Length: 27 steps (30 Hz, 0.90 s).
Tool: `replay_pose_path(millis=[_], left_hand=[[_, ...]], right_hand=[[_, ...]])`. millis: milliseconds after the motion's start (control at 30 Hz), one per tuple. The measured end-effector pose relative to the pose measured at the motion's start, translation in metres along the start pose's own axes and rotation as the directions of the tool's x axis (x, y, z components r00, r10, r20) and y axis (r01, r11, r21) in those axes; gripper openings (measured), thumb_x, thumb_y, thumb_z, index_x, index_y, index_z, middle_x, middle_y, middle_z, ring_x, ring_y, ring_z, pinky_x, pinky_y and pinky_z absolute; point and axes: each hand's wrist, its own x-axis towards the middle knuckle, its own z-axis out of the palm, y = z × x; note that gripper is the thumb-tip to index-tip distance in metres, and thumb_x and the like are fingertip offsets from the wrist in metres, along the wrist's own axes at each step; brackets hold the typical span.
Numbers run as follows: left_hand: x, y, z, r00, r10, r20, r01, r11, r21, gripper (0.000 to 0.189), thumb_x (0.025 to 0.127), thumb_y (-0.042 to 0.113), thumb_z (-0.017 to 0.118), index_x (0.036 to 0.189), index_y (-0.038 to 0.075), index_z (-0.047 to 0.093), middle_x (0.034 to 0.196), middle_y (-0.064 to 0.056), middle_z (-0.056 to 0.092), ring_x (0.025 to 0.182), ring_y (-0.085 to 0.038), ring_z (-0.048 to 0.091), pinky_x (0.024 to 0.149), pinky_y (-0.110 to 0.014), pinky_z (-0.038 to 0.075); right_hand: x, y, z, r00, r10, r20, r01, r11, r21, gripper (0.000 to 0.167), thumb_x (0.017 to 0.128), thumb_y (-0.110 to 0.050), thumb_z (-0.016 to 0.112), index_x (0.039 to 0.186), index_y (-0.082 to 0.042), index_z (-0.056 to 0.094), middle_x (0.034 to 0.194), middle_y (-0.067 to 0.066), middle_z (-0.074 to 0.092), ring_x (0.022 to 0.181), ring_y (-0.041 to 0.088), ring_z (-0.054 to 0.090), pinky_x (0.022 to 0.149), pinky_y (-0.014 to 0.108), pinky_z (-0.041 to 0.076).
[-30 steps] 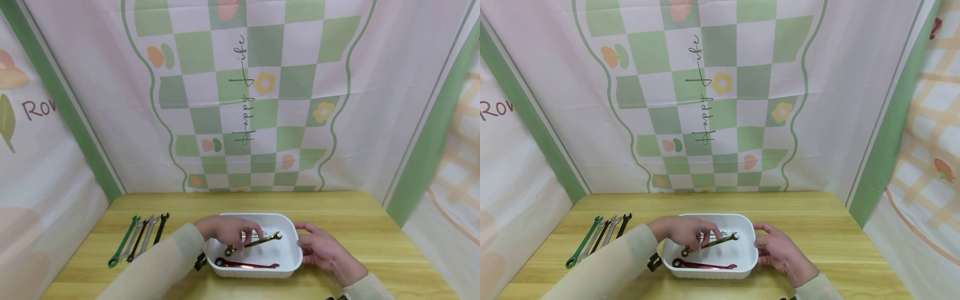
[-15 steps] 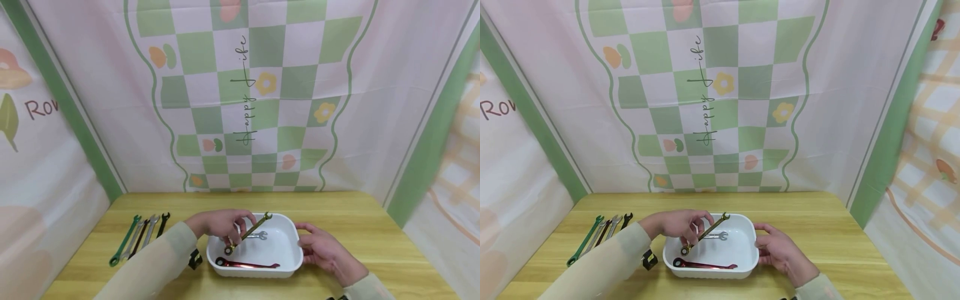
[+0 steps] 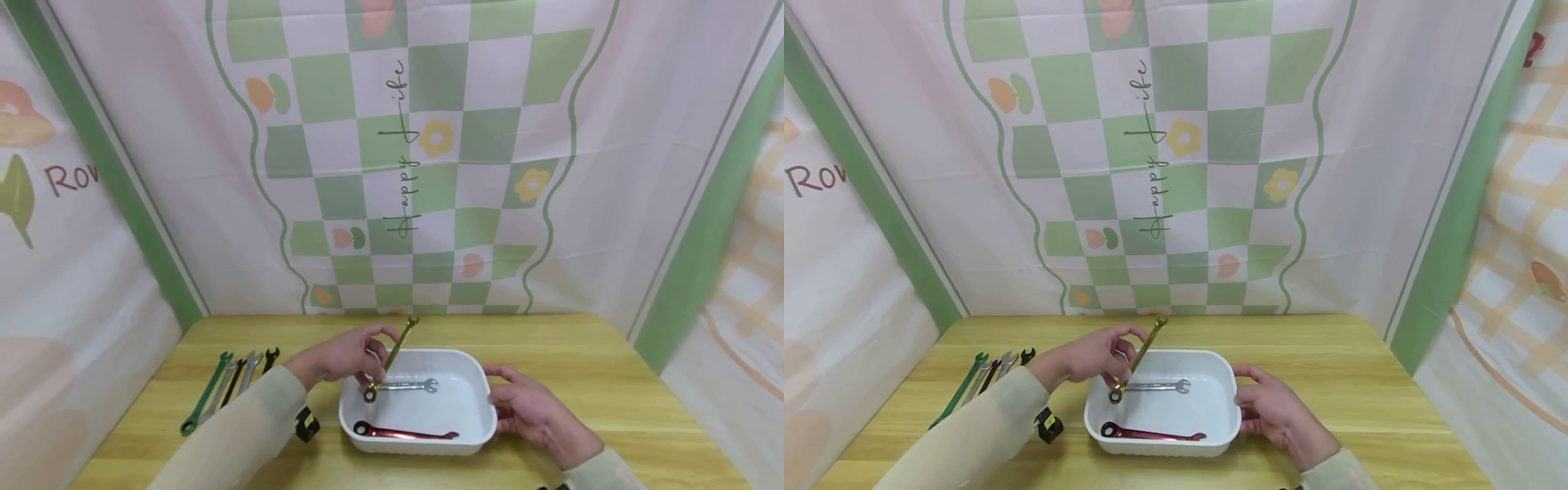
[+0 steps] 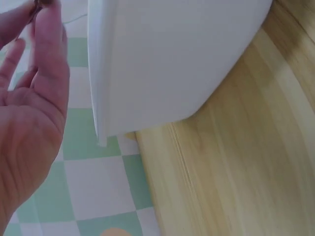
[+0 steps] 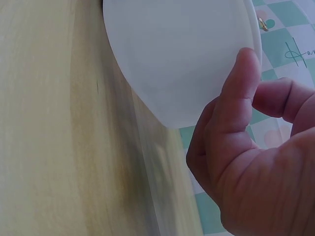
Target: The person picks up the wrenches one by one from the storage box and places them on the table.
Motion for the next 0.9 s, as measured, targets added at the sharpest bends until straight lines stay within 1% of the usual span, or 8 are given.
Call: replay_pose_path(millis=[100, 233, 367, 500, 633, 767, 900], left_hand=[[-0.003, -0.002, -0.003, 0.997, 0.024, -0.076, -0.025, 0.999, -0.019, 0.063, 0.082, -0.012, 0.068, 0.135, 0.013, 0.047, 0.096, -0.013, 0.057, 0.075, -0.025, 0.063, 0.062, -0.039, 0.058], [-0.01, -0.003, -0.008, 0.985, 0.036, -0.169, -0.044, 0.998, -0.048, 0.06, 0.085, -0.01, 0.068, 0.135, 0.014, 0.045, 0.098, -0.014, 0.055, 0.077, -0.026, 0.063, 0.063, -0.041, 0.058], [-0.02, -0.007, -0.016, 0.972, 0.04, -0.233, -0.063, 0.994, -0.09, 0.062, 0.085, -0.009, 0.068, 0.137, 0.012, 0.042, 0.101, -0.015, 0.054, 0.079, -0.027, 0.063, 0.065, -0.044, 0.059], [-0.033, -0.012, -0.026, 0.961, 0.049, -0.272, -0.086, 0.988, -0.125, 0.063, 0.084, -0.01, 0.067, 0.138, 0.009, 0.04, 0.1, -0.016, 0.053, 0.077, -0.027, 0.063, 0.063, -0.043, 0.059], [-0.046, -0.019, -0.033, 0.951, 0.028, -0.309, -0.081, 0.984, -0.159, 0.063, 0.084, -0.01, 0.066, 0.138, 0.009, 0.04, 0.097, -0.014, 0.052, 0.076, -0.025, 0.061, 0.061, -0.04, 0.058], [-0.058, -0.025, -0.038, 0.941, 0.012, -0.337, -0.083, 0.977, -0.195, 0.064, 0.083, -0.01, 0.067, 0.138, 0.008, 0.039, 0.094, -0.011, 0.052, 0.076, -0.024, 0.061, 0.06, -0.038, 0.057], [-0.067, -0.03, -0.043, 0.935, 0.014, -0.354, -0.095, 0.973, -0.211, 0.065, 0.083, -0.009, 0.069, 0.137, 0.007, 0.039, 0.092, -0.01, 0.053, 0.076, -0.024, 0.061, 0.06, -0.037, 0.056]], right_hand=[[-0.001, 0.0, 0.0, 1.0, 0.0, -0.002, 0.0, 1.0, -0.005, 0.074, 0.082, 0.004, 0.058, 0.15, -0.001, 0.029, 0.097, 0.021, 0.06, 0.071, 0.021, 0.06, 0.059, 0.033, 0.057], [-0.001, 0.0, 0.0, 1.0, -0.001, -0.001, 0.001, 1.0, -0.009, 0.074, 0.083, 0.003, 0.058, 0.15, 0.0, 0.028, 0.097, 0.021, 0.06, 0.071, 0.021, 0.06, 0.059, 0.033, 0.057], [-0.001, 0.002, 0.0, 1.0, 0.001, -0.002, -0.001, 1.0, -0.007, 0.074, 0.083, 0.003, 0.058, 0.15, 0.0, 0.028, 0.097, 0.021, 0.06, 0.07, 0.021, 0.06, 0.059, 0.033, 0.057], [0.0, 0.002, 0.0, 1.0, 0.004, -0.004, -0.004, 1.0, -0.005, 0.073, 0.082, 0.003, 0.059, 0.149, -0.001, 0.029, 0.095, 0.02, 0.06, 0.069, 0.02, 0.06, 0.059, 0.032, 0.057], [0.001, 0.002, 0.0, 1.0, 0.002, -0.002, -0.002, 1.0, -0.005, 0.073, 0.083, 0.003, 0.059, 0.149, -0.001, 0.029, 0.094, 0.02, 0.06, 0.069, 0.02, 0.061, 0.059, 0.032, 0.057], [0.0, 0.002, -0.001, 1.0, 0.003, -0.001, -0.003, 1.0, -0.002, 0.073, 0.083, 0.003, 0.058, 0.15, -0.001, 0.029, 0.095, 0.02, 0.06, 0.07, 0.021, 0.061, 0.059, 0.033, 0.057], [0.0, 0.0, -0.001, 1.0, 0.0, -0.004, 0.0, 1.0, -0.006, 0.074, 0.083, 0.003, 0.058, 0.15, -0.001, 0.028, 0.099, 0.021, 0.061, 0.071, 0.022, 0.062, 0.059, 0.033, 0.057]])
